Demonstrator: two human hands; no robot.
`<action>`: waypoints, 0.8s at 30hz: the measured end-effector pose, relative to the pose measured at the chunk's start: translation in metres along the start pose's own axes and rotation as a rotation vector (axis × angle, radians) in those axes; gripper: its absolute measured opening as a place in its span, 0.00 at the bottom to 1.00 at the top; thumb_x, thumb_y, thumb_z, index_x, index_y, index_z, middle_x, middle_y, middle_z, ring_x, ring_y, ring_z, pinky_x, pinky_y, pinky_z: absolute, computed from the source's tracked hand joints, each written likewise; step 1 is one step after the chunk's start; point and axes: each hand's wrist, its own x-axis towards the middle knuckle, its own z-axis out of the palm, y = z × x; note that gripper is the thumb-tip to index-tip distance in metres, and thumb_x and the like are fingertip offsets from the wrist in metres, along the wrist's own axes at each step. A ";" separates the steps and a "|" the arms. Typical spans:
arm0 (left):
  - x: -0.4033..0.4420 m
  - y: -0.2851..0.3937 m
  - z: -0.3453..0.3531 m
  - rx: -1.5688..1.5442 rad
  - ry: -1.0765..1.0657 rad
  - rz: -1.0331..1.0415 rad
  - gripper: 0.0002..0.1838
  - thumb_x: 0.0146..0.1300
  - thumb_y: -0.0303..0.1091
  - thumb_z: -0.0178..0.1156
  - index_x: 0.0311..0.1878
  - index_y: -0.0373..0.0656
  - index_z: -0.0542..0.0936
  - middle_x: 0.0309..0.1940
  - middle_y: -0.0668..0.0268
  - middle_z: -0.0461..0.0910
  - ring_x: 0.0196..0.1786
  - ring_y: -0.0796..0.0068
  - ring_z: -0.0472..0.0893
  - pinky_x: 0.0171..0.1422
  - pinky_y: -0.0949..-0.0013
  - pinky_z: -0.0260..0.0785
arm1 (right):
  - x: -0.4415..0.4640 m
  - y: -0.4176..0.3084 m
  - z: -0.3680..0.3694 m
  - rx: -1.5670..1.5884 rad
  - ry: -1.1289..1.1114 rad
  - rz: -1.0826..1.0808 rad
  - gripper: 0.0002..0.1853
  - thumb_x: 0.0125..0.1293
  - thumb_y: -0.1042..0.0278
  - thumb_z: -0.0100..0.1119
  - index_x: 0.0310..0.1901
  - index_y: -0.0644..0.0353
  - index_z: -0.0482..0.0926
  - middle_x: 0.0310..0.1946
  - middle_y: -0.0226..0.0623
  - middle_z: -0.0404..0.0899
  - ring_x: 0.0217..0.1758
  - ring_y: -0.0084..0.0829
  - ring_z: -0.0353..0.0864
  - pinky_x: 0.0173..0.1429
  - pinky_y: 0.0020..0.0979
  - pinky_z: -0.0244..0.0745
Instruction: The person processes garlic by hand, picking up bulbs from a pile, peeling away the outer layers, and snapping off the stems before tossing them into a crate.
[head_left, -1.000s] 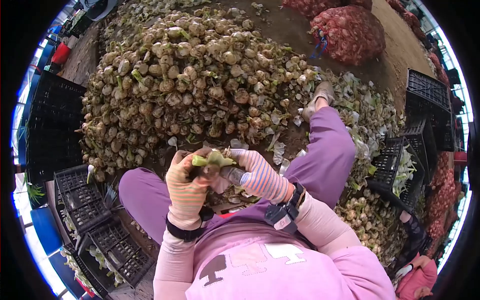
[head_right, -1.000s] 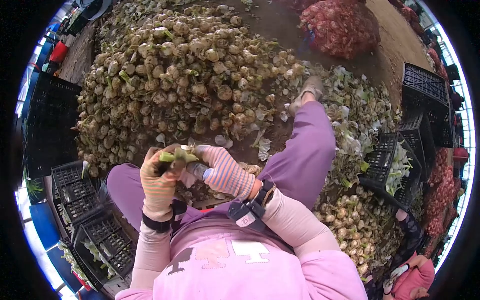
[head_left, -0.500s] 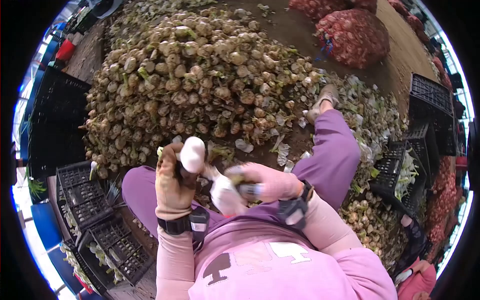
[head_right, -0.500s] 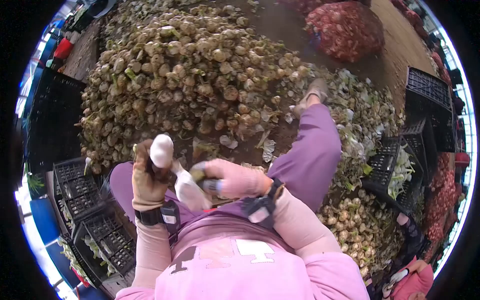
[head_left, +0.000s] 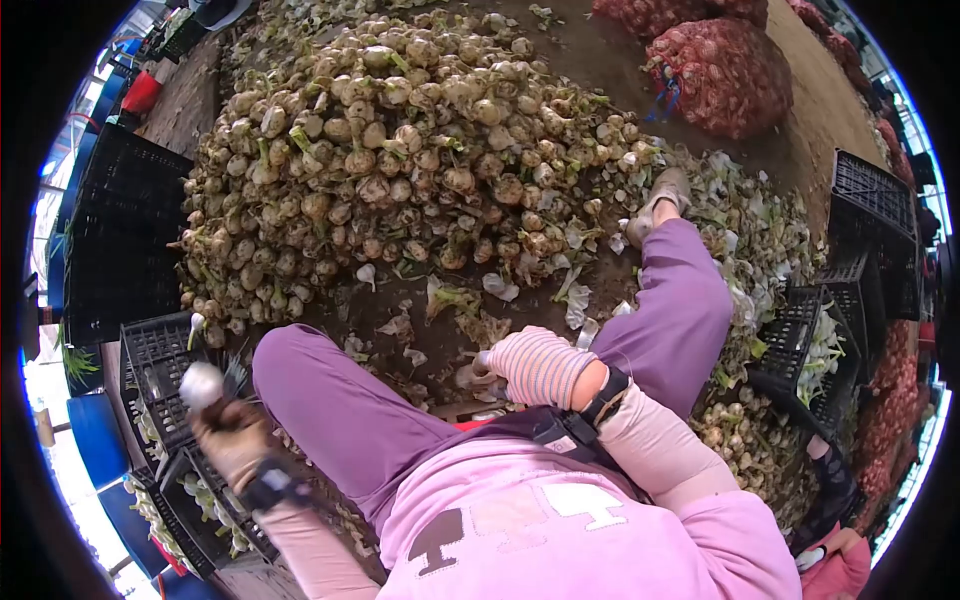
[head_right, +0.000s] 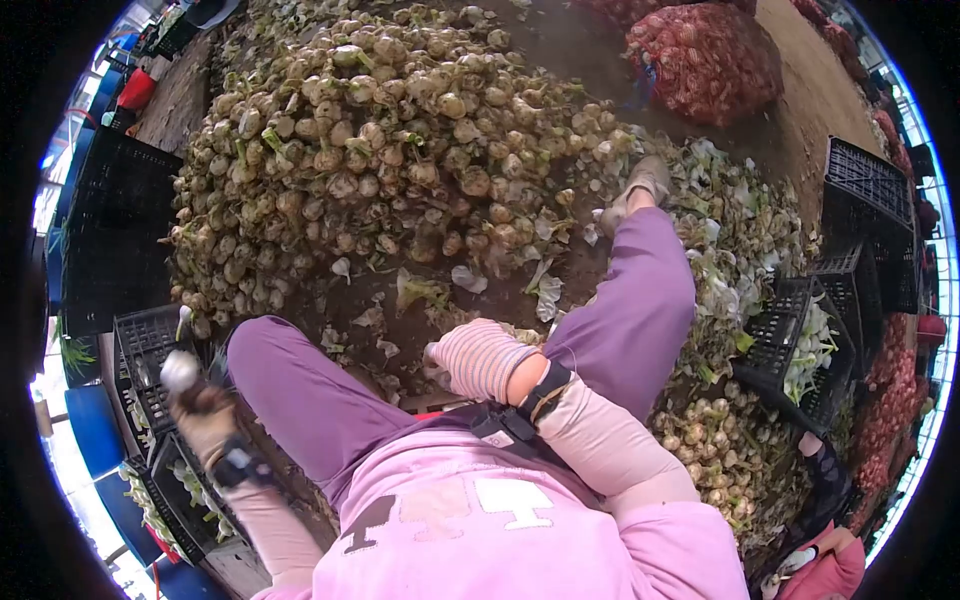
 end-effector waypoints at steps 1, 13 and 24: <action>0.068 0.066 -0.088 -0.144 -0.274 -0.026 0.13 0.52 0.31 0.63 0.41 0.39 0.77 0.24 0.70 0.77 0.21 0.84 0.71 0.22 0.82 0.62 | -0.001 0.000 -0.001 -0.035 -0.021 -0.019 0.16 0.49 0.64 0.62 0.41 0.58 0.78 0.30 0.43 0.81 0.39 0.43 0.81 0.42 0.41 0.74; 0.022 -0.277 0.076 1.596 -0.909 -0.036 0.21 0.56 0.30 0.60 0.55 0.39 0.75 0.45 0.55 0.81 0.47 0.65 0.81 0.49 0.67 0.72 | -0.002 0.012 -0.003 0.005 0.284 -0.049 0.21 0.47 0.65 0.64 0.46 0.58 0.75 0.33 0.40 0.79 0.41 0.41 0.80 0.45 0.41 0.72; 0.074 -0.404 0.006 1.379 -0.679 -0.245 0.38 0.43 0.32 0.65 0.62 0.37 0.67 0.57 0.46 0.71 0.56 0.50 0.74 0.60 0.65 0.66 | 0.003 0.019 -0.017 0.141 0.434 -0.058 0.15 0.57 0.58 0.58 0.43 0.59 0.76 0.30 0.42 0.77 0.37 0.43 0.78 0.41 0.42 0.71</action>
